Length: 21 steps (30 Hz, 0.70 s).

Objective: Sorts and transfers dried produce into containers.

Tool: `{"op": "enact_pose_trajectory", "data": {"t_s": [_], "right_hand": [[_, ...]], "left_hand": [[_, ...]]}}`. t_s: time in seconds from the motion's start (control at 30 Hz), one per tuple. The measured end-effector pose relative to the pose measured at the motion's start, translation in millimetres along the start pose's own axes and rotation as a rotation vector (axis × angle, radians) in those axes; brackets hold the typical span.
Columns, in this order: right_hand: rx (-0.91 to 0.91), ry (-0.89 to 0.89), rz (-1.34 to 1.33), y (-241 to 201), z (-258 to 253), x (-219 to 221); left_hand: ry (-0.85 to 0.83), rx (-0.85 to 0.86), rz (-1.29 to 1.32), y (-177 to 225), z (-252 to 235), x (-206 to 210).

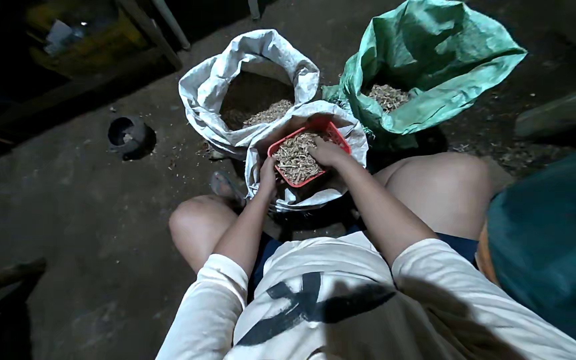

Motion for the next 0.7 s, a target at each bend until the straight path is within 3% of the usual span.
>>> {"op": "enact_pose_trajectory", "data": {"t_s": [0.37, 0.5, 0.7], "right_hand": [[0.057, -0.105, 0.002, 18.5, -32.5, 18.6], [0.057, -0.116, 0.122, 20.2, -37.5, 25.3], [0.099, -0.152, 0.008, 12.9, -27.9, 32.3]], "left_hand": [[0.020, -0.163, 0.007, -1.2, 1.6, -0.8], [0.036, -0.137, 0.021, -2.0, -5.0, 0.7], [0.044, -0.131, 0.005, 0.8, -3.5, 1.8]]}}
Point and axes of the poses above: each hand's wrist, its own z-axis away from the middle knuckle, its own x-axis out of the palm, y = z × x, the point moved 6 cm from there along -z, towards the middle knuckle, and after that the axes turned 5 degrees about -z, right-handed, at the moved point
